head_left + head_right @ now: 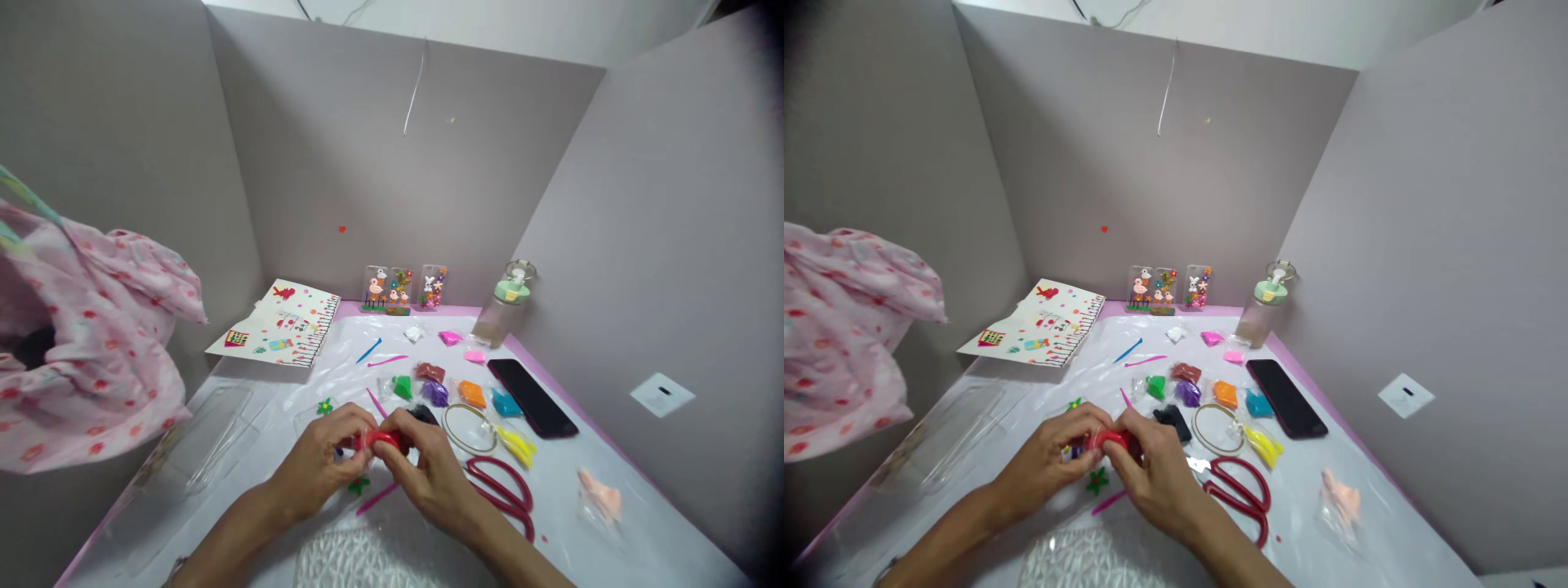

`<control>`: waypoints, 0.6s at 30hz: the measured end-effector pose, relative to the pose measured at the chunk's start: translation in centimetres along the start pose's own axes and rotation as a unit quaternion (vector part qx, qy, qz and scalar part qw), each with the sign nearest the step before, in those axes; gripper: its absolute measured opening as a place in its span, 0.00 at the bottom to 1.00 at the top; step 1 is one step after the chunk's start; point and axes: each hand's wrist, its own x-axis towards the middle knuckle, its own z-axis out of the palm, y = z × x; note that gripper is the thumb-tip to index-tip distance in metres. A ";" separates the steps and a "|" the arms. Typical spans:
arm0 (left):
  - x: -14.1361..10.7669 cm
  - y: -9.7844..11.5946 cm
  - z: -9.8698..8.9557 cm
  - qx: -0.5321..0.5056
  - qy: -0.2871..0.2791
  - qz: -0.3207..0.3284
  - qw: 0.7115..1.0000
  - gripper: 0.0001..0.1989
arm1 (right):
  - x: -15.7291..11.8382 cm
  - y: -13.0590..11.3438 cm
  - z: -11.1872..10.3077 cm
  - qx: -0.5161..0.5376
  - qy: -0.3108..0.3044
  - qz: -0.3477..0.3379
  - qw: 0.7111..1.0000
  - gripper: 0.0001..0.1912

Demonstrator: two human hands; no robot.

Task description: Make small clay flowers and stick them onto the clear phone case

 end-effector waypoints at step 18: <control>-1.1 -1.3 -5.7 -0.251 0.225 -0.122 0.933 0.12 | 1.9 3.8 -4.0 0.190 0.253 0.085 0.945 0.12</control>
